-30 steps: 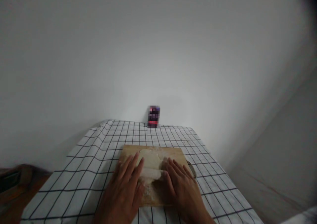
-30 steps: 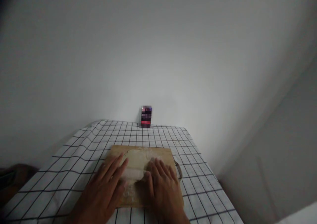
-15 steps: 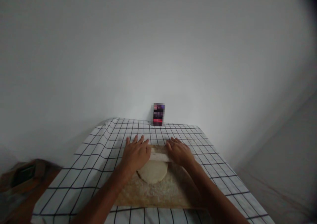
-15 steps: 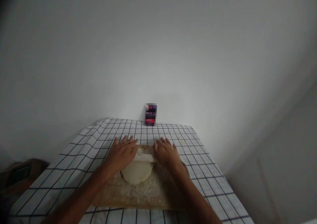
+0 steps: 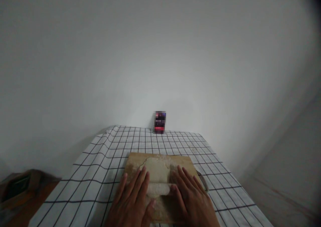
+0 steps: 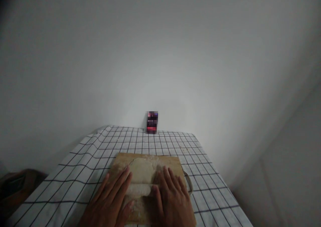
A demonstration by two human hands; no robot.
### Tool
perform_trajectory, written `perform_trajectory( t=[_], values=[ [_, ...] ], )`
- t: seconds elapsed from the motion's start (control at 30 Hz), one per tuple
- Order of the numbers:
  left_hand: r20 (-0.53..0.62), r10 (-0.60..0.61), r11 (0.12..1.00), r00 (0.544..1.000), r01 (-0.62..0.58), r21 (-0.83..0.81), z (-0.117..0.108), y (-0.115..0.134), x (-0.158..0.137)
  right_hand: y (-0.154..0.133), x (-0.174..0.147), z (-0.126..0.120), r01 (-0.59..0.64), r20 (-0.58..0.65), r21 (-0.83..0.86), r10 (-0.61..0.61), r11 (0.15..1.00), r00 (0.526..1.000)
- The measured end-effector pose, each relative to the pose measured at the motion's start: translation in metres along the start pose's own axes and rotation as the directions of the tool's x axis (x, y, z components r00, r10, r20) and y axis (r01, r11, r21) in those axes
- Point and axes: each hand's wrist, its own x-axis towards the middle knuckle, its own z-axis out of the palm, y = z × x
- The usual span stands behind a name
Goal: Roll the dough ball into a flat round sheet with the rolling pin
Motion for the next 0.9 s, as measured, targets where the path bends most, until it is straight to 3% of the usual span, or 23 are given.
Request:
perform_trajectory(
  t=[0.07,0.17,0.27,0.43,0.53,0.7,0.8,0.9],
  values=[
    [0.025,-0.014,1.0,1.0,0.015,-0.021,0.007,-0.002,0.003,0.0,0.009,-0.002,0.009,-0.026,0.001,-0.009,1.0,1.0],
    [0.13,-0.12,0.99,0.984,0.129,-0.063,0.021,-0.009,0.023,-0.002,0.038,-0.01,0.017,-0.033,-0.012,-0.017,1.0,0.999],
    [0.275,-0.235,0.964,0.932,0.259,-0.055,0.034,-0.02,0.057,-0.003,0.074,-0.018,0.003,0.036,-0.047,-0.001,0.999,0.999],
    [0.39,-0.272,0.954,0.88,0.299,-0.008,0.042,-0.033,0.086,-0.001,0.101,-0.022,0.02,0.114,-0.133,-0.005,0.991,0.993],
    [0.318,-0.241,0.965,0.917,0.262,-0.025,0.035,-0.026,0.07,-0.004,0.08,-0.021,0.044,0.098,-0.129,-0.031,0.991,0.995],
    [0.12,-0.114,0.993,0.986,0.114,0.0,0.004,-0.002,0.022,-0.001,0.013,-0.002,0.048,0.0,-0.008,-0.048,0.999,0.999],
    [0.108,-0.049,0.999,0.993,0.047,0.025,-0.013,0.005,0.008,0.009,-0.016,0.013,0.081,-0.017,0.019,-0.08,0.997,0.997],
    [0.127,-0.053,0.999,0.991,0.053,0.007,-0.02,0.004,0.006,0.014,-0.025,0.019,0.121,-0.005,0.039,-0.121,0.992,0.993]
  ],
)
